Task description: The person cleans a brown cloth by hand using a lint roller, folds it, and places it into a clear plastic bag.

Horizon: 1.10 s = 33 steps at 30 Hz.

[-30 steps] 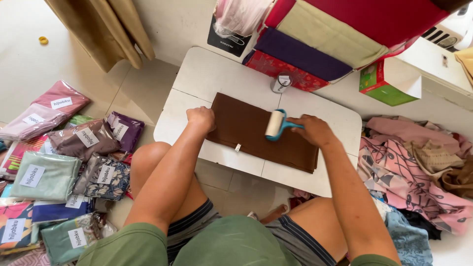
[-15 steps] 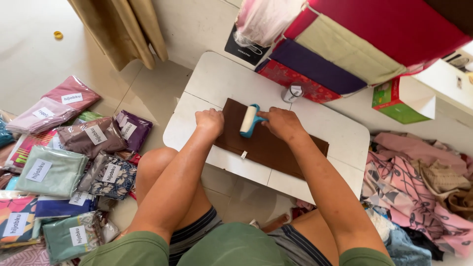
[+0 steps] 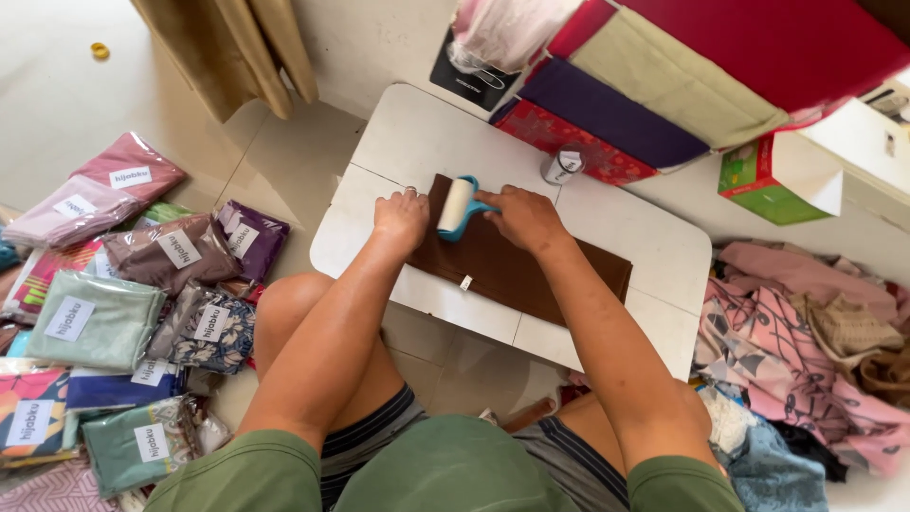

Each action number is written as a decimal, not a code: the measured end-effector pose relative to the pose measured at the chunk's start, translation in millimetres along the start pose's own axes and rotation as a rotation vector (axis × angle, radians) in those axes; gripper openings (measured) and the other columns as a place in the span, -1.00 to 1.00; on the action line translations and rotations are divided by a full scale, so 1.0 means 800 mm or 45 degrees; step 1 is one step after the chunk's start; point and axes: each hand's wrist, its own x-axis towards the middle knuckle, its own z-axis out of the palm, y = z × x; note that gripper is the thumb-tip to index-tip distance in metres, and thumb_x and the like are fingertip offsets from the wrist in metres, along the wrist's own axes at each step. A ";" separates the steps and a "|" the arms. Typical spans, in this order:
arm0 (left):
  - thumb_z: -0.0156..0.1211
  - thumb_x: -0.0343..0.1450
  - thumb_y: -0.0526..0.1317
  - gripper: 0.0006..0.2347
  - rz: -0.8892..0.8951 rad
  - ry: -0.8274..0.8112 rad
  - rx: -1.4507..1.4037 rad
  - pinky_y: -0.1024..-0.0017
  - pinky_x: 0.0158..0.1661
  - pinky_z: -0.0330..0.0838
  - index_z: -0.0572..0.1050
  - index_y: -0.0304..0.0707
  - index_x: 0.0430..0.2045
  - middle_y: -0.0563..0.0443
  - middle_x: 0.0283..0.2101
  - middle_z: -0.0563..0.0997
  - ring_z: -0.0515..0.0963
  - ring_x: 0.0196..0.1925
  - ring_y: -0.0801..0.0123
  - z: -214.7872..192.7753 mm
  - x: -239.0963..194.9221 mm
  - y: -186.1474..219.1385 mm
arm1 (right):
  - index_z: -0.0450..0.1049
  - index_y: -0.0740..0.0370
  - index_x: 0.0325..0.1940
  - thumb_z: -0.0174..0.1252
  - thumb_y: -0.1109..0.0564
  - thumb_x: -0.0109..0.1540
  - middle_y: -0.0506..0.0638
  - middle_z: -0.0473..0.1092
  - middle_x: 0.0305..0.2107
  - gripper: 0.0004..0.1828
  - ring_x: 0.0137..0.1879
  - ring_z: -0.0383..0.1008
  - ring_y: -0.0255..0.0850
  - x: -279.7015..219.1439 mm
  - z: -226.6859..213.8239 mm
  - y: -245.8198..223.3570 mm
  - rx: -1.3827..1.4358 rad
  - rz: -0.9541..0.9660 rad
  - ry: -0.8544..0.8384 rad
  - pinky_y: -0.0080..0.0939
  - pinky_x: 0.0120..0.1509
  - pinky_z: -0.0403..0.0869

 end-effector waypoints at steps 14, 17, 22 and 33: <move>0.03 0.39 -0.35 -0.69 0.055 -0.257 0.011 -0.05 -0.02 0.54 0.62 -0.30 -0.02 -0.18 0.07 0.62 0.65 0.09 -0.02 0.021 -0.009 0.008 | 0.53 -0.26 0.25 0.24 0.04 0.24 0.20 0.55 -0.15 -0.53 0.05 0.52 0.30 -0.207 0.010 0.160 0.453 0.227 0.064 0.22 0.18 0.46; 0.05 0.37 -0.37 -0.67 0.052 -0.295 -0.005 -0.06 0.00 0.53 0.61 -0.31 -0.01 -0.20 0.07 0.62 0.65 0.10 -0.04 0.014 -0.014 0.011 | 0.57 -0.22 0.20 0.32 0.11 0.17 0.24 0.56 -0.11 -0.50 0.09 0.50 0.33 -0.265 0.028 0.231 0.478 0.396 0.050 0.23 0.21 0.45; 0.13 0.34 -0.41 -0.65 0.051 -0.343 -0.018 -0.06 0.04 0.52 0.60 -0.34 0.02 -0.27 0.08 0.63 0.64 0.12 -0.08 -0.008 -0.027 0.022 | 0.60 -0.42 0.12 0.34 0.03 0.16 0.14 0.60 -0.09 -0.54 0.09 0.55 0.25 -0.335 0.041 0.300 0.262 0.755 -0.038 0.17 0.26 0.46; 0.21 0.30 -0.36 -0.68 0.119 -0.447 -0.019 0.04 0.14 0.52 0.70 -0.08 -0.08 -0.19 0.16 0.62 0.58 0.23 -0.02 0.015 -0.012 0.018 | 0.52 -0.43 0.24 0.22 -0.01 0.27 -0.08 0.55 -0.14 -0.55 0.03 0.56 -0.02 -0.301 0.063 0.155 0.212 0.377 0.071 0.16 0.26 0.43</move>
